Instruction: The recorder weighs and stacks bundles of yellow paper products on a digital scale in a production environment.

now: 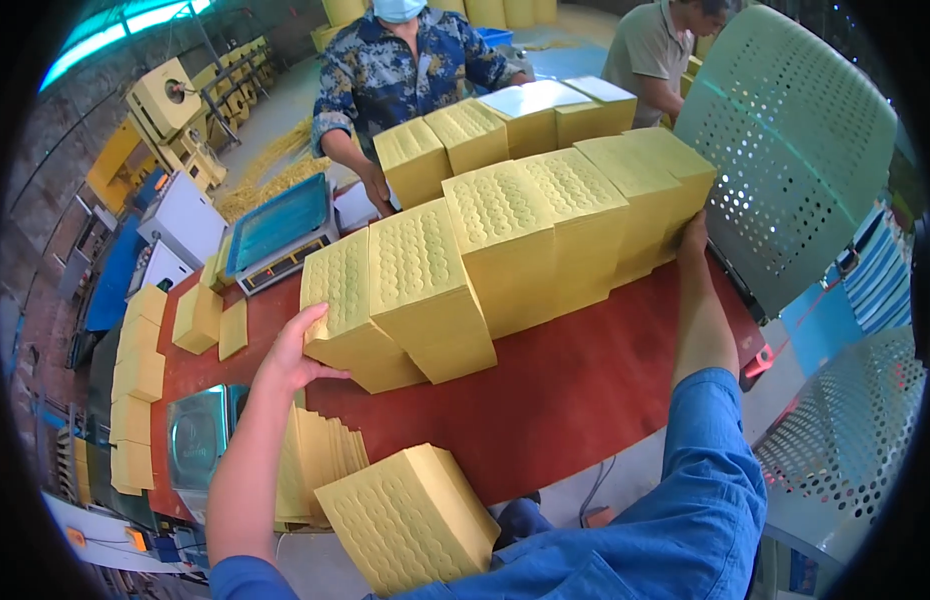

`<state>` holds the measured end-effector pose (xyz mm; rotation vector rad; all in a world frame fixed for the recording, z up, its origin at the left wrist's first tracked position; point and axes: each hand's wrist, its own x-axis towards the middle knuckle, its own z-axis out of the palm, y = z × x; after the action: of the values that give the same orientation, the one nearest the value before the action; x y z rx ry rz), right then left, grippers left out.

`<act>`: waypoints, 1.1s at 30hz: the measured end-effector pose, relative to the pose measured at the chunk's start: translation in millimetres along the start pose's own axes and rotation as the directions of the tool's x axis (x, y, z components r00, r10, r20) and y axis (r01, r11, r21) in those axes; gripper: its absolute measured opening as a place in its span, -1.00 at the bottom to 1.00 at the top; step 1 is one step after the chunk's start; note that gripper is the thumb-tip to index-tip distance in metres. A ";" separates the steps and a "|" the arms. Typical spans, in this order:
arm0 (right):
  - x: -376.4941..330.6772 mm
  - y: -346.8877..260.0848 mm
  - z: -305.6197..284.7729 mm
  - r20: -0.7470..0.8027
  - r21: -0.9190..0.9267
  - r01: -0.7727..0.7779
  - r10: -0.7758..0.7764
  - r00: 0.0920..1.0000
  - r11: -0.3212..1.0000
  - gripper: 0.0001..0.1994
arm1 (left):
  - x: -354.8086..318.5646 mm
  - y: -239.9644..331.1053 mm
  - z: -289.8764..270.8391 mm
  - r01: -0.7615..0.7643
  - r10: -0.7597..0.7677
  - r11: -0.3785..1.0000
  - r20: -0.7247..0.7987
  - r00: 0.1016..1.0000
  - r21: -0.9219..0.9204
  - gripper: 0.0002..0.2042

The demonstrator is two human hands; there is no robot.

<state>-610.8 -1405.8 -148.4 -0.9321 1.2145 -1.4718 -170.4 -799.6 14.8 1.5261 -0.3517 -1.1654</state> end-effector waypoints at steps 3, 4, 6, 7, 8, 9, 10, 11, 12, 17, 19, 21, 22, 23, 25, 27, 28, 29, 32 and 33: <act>-3.2 10.5 21.1 0.069 -0.023 -0.086 0.087 0.994 0.996 -0.26 | -11.5 -2.3 -1.8 0.003 -0.003 1.000 -0.075 0.997 -0.007 -0.36; 0.3 10.9 20.1 0.073 -0.055 -0.115 0.119 0.990 0.992 -0.27 | -11.2 -2.5 -0.9 0.001 -0.002 1.000 -0.072 0.997 -0.012 -0.35; 7.1 14.3 21.8 0.202 0.154 -0.076 0.044 0.978 0.985 -0.25 | -5.1 -2.6 0.9 -0.007 0.005 1.000 -0.068 0.998 -0.017 -0.34; 6.6 22.0 23.6 0.310 0.348 -0.077 -0.038 0.950 0.934 -0.24 | -2.7 -2.7 0.4 -0.009 0.008 1.000 -0.074 0.997 -0.020 -0.33; 9.6 25.4 25.2 0.314 0.349 -0.085 -0.032 0.949 0.933 -0.24 | 0.3 -2.4 -0.9 -0.011 0.009 1.000 -0.077 0.997 -0.022 -0.31; 14.6 26.3 27.3 0.225 0.217 -0.008 -0.042 0.973 0.976 -0.22 | 3.8 -1.3 -3.0 -0.008 0.006 1.000 -0.083 0.997 -0.021 -0.31; 18.0 25.6 30.1 0.141 0.071 0.060 -0.070 0.988 0.996 -0.20 | 7.8 0.4 -2.4 -0.017 0.015 0.999 -0.096 0.995 -0.027 -0.31; 18.4 28.5 32.6 0.146 0.068 0.059 -0.068 0.987 0.996 -0.20 | 12.4 2.2 -1.8 -0.027 0.023 0.999 -0.107 0.994 -0.032 -0.30; 23.5 24.8 30.6 0.145 0.037 0.074 -0.078 0.986 0.997 -0.21 | 17.4 3.8 -1.0 -0.040 0.036 0.999 -0.126 0.991 -0.030 -0.29; 31.1 8.8 37.0 0.129 -0.115 0.149 -0.133 0.983 0.982 -0.22 | 32.4 14.5 -8.6 -0.024 0.017 0.998 -0.121 0.993 -0.054 -0.25; 26.4 6.6 40.3 0.135 -0.153 0.179 -0.159 0.978 0.972 -0.22 | 28.5 14.4 0.0 -0.058 0.057 0.998 -0.173 0.983 0.000 -0.24; 5.3 25.8 50.3 0.160 -0.210 0.203 -0.171 0.972 0.956 -0.22 | 36.3 11.5 -7.6 -0.047 0.044 0.999 -0.211 0.977 -0.012 -0.24; -2.6 30.0 48.9 0.162 -0.233 0.220 -0.185 0.969 0.947 -0.22 | 37.8 9.7 -8.6 -0.044 0.040 0.999 -0.225 0.974 -0.011 -0.23; -7.6 31.3 47.4 0.166 -0.257 0.234 -0.195 0.967 0.938 -0.22 | 39.4 7.3 -9.9 -0.047 0.043 0.999 -0.230 0.972 -0.012 -0.23; -10.5 28.1 33.0 0.171 -0.314 0.256 -0.211 0.962 0.914 -0.22 | 40.5 2.9 -9.9 -0.070 0.058 0.996 -0.207 0.977 -0.049 -0.20; -15.0 33.2 26.3 0.178 -0.382 0.269 -0.215 0.960 0.884 -0.22 | 36.9 -3.4 -9.6 -0.082 0.072 0.996 -0.181 0.981 -0.045 -0.17; -19.3 33.3 23.0 0.181 -0.413 0.275 -0.218 0.959 0.868 -0.22 | 34.6 -2.2 -9.6 -0.105 0.099 0.994 -0.151 0.984 -0.038 -0.13; -19.9 30.1 26.2 0.186 -0.446 0.279 -0.217 0.958 0.850 -0.21 | 35.0 -1.6 -11.8 -0.093 0.085 0.995 -0.156 0.984 -0.040 -0.13; -40.0 38.9 26.2 0.207 -0.531 0.270 -0.186 0.961 0.803 -0.21 | 26.7 -3.1 3.4 -0.106 0.093 0.994 -0.324 0.941 -0.022 0.07; -59.1 44.8 32.4 0.091 -0.507 0.252 -0.240 0.967 0.824 -0.27 | 8.0 -3.4 12.0 -0.080 0.065 0.996 -0.353 0.933 -0.029 0.07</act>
<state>-557.1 -1357.0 -184.2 -1.5131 1.5554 -1.3414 -177.6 -811.4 9.5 1.6336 -0.1385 -0.8150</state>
